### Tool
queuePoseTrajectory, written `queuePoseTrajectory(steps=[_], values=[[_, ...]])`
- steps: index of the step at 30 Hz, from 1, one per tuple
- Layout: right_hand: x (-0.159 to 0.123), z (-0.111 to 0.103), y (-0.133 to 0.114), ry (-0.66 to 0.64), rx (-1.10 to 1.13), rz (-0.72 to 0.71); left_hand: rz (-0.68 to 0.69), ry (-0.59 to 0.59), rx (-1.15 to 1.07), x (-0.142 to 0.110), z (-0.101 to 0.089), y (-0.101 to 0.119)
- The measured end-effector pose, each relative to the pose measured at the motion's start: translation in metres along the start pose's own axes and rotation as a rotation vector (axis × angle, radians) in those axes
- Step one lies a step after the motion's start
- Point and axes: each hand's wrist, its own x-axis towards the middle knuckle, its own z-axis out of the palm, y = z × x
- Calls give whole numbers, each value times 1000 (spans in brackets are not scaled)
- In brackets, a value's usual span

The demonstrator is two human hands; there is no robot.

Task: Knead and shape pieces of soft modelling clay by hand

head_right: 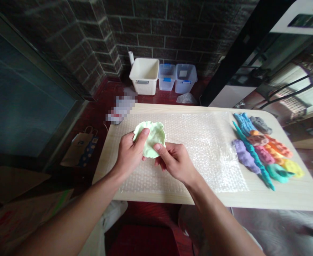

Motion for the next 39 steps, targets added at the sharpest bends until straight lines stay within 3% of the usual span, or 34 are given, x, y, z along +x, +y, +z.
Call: queuePoseTrajectory(steps=[5, 9, 14, 17, 20, 23, 26, 29, 33, 39], values=[[0, -1, 0, 17, 60, 28, -33, -21, -102, 1, 0, -1], [1, 2, 3, 29, 113, 36, -14, 12, -8, -1, 1, -2], [-1, 5, 4, 97, 8, 18, -22, 14, -14, 0, 4, -7], [-3, 0, 0, 263, -340, -132, -162, 15, -227, 7, 5, -11], [-4, -2, -2, 434, -836, -429, -396, 21, -586, 12, 5, -10], [-5, 8, 0, 363, -1089, -592, -593, -100, -872, 14, 4, -3], [-8, 25, 4, 154, -1105, -609, -662, -160, -1000, 13, 1, 5], [-10, 35, 2, 103, -1058, -572, -616, -180, -1067, 12, -4, 10], [-11, 33, -5, 75, -916, -591, -574, -257, -1132, 11, -11, 17], [-10, 27, -8, 286, -875, -607, -690, -320, -1157, 0, -2, 20]])
